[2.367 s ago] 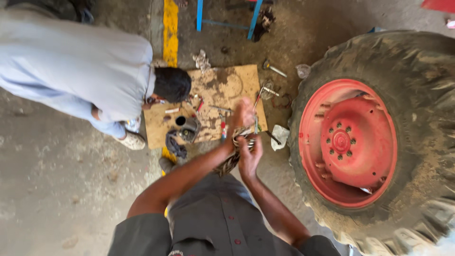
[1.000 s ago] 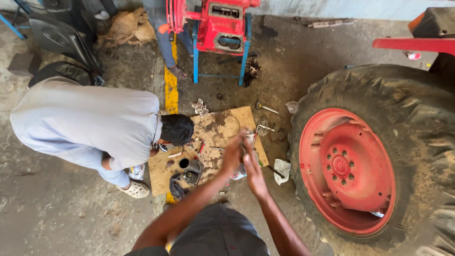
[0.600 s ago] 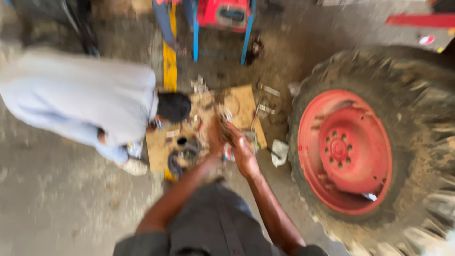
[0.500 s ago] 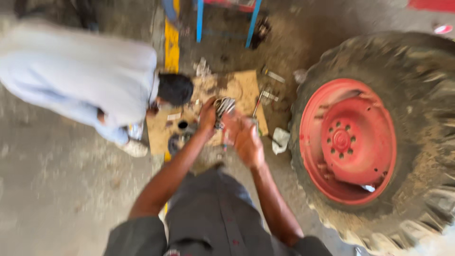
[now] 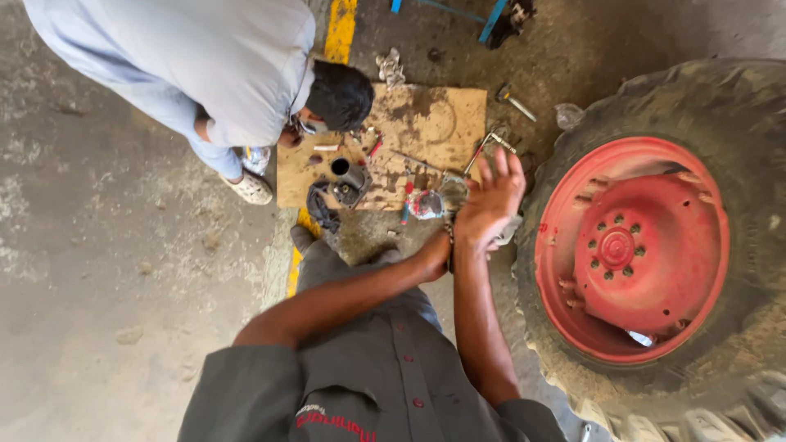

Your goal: The person cleans a metal engine component with a cloth, then picks up a gasket and places it onto the engine block. The person continues to wipe the component and handle the gasket while kneeling on the floor.

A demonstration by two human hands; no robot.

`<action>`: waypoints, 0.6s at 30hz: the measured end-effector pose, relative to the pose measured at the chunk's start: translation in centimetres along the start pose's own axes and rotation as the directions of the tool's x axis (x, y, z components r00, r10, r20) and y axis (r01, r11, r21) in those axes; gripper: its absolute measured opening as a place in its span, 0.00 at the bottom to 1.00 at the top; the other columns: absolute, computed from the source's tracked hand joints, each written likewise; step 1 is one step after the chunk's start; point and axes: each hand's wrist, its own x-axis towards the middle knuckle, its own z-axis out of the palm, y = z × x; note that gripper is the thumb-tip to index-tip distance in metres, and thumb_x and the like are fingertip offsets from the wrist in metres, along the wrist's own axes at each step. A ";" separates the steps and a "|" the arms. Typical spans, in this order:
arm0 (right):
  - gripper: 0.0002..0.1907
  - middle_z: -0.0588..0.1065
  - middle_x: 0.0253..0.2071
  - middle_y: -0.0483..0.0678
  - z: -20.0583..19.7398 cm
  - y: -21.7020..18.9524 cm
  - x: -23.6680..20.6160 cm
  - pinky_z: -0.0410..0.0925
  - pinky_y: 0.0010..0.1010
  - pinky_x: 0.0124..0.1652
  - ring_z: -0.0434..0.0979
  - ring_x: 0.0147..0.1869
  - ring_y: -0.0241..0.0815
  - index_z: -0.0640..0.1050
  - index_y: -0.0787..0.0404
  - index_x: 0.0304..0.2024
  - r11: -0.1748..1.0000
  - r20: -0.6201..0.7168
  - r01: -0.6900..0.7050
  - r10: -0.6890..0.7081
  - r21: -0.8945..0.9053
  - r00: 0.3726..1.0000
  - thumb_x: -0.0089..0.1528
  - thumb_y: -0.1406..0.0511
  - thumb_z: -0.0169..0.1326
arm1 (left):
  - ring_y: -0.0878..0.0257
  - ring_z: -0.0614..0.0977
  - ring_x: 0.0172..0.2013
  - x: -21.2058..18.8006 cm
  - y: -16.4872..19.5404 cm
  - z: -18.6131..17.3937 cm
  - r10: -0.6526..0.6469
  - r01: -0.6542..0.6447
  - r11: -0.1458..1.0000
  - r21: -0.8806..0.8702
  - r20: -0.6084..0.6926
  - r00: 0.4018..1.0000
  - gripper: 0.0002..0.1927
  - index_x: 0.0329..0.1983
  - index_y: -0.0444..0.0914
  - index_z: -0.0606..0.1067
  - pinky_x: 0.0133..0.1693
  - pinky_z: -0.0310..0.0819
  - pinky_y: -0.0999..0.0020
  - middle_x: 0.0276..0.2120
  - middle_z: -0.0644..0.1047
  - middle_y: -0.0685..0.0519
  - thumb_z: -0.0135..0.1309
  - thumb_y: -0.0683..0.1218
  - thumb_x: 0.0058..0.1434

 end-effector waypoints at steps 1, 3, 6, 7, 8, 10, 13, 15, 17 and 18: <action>0.24 0.76 0.56 0.50 1.2 -0.6 0.2 0.72 0.27 0.35 0.81 0.50 0.43 0.67 0.60 0.59 0.996 0.077 0.091 -0.090 -0.014 0.993 0.69 0.51 0.47 | 0.60 0.81 0.44 0.0 -0.2 0.2 -0.143 0.145 0.989 -0.027 0.063 0.988 0.17 0.51 0.33 0.76 0.48 0.76 0.63 0.43 0.81 0.49 0.42 0.47 0.70; 0.21 0.74 0.47 0.49 4.0 -2.3 2.4 0.68 0.25 0.34 0.76 0.43 0.41 0.69 0.64 0.54 0.965 0.219 0.259 -0.263 0.043 0.940 0.77 0.52 0.49 | 0.60 0.81 0.43 -0.5 -1.8 0.3 -0.329 0.325 0.944 0.052 0.194 0.924 0.16 0.51 0.34 0.76 0.47 0.77 0.63 0.43 0.81 0.49 0.42 0.47 0.70; 0.23 0.76 0.50 0.50 6.6 -6.4 6.3 0.67 0.21 0.28 0.76 0.40 0.38 0.70 0.62 0.59 0.915 0.214 0.380 -0.401 0.135 0.891 0.70 0.52 0.49 | 0.60 0.81 0.43 -2.9 -4.1 1.5 -0.536 0.482 0.844 0.236 0.357 0.765 0.16 0.50 0.34 0.77 0.47 0.77 0.62 0.43 0.82 0.49 0.43 0.47 0.70; 0.22 0.76 0.49 0.51 7.1 -7.1 7.0 0.67 0.22 0.29 0.76 0.39 0.39 0.70 0.62 0.58 0.902 0.229 0.410 -0.431 0.135 0.873 0.71 0.53 0.49 | 0.60 0.82 0.43 -3.3 -4.5 2.0 -0.551 0.500 0.834 0.231 0.369 0.748 0.15 0.50 0.34 0.77 0.47 0.78 0.62 0.43 0.82 0.49 0.43 0.47 0.70; 0.21 0.76 0.49 0.53 7.3 -7.6 7.6 0.68 0.23 0.29 0.76 0.38 0.39 0.70 0.62 0.58 0.886 0.246 0.442 -0.464 0.141 0.851 0.71 0.54 0.50 | 0.60 0.82 0.42 -3.4 -4.7 2.5 -0.559 0.515 0.829 0.220 0.369 0.742 0.15 0.50 0.34 0.77 0.47 0.78 0.62 0.43 0.82 0.49 0.43 0.47 0.70; 0.18 0.76 0.47 0.52 7.1 -7.5 7.6 0.68 0.24 0.28 0.76 0.35 0.39 0.71 0.61 0.55 0.845 0.347 0.527 -0.523 0.093 0.778 0.73 0.55 0.50 | 0.60 0.82 0.42 -2.5 -3.9 3.2 -0.475 0.484 0.874 0.051 0.301 0.827 0.15 0.49 0.35 0.77 0.46 0.78 0.62 0.43 0.82 0.50 0.43 0.46 0.70; 0.15 0.76 0.42 0.51 5.2 -5.3 5.2 0.67 0.23 0.25 0.74 0.28 0.36 0.73 0.61 0.51 0.758 0.518 0.650 -0.539 -0.043 0.663 0.75 0.56 0.49 | 0.60 0.82 0.42 1.2 0.0 2.5 -0.210 0.242 0.931 -0.275 0.141 0.967 0.14 0.49 0.35 0.77 0.46 0.79 0.61 0.43 0.82 0.50 0.44 0.46 0.71; 0.15 0.76 0.42 0.53 3.0 -3.6 2.8 0.69 0.27 0.29 0.75 0.30 0.37 0.73 0.63 0.50 0.790 0.504 0.588 -0.441 -0.174 0.742 0.74 0.57 0.50 | 0.60 0.83 0.41 3.2 3.4 0.6 -0.031 0.052 0.909 -0.414 0.058 0.998 0.14 0.48 0.35 0.78 0.46 0.79 0.61 0.43 0.82 0.50 0.44 0.46 0.71; 0.15 0.79 0.49 0.54 0.5 -2.1 0.2 0.73 0.33 0.42 0.79 0.42 0.42 0.74 0.63 0.52 0.726 0.535 0.566 -0.321 -0.391 0.781 0.76 0.58 0.48 | 0.59 0.82 0.40 3.9 6.2 -1.1 0.093 -0.072 0.902 -0.426 0.029 0.995 0.13 0.49 0.35 0.78 0.44 0.78 0.60 0.42 0.81 0.50 0.45 0.46 0.72; 0.15 0.81 0.54 0.54 -0.6 -1.4 -0.9 0.75 0.36 0.51 0.82 0.51 0.45 0.76 0.62 0.56 0.600 0.579 0.600 -0.261 -0.529 0.772 0.77 0.58 0.47 | 0.59 0.81 0.39 3.8 7.2 -1.5 0.150 -0.128 0.901 -0.415 0.020 0.989 0.13 0.49 0.35 0.78 0.43 0.77 0.59 0.41 0.81 0.50 0.46 0.46 0.72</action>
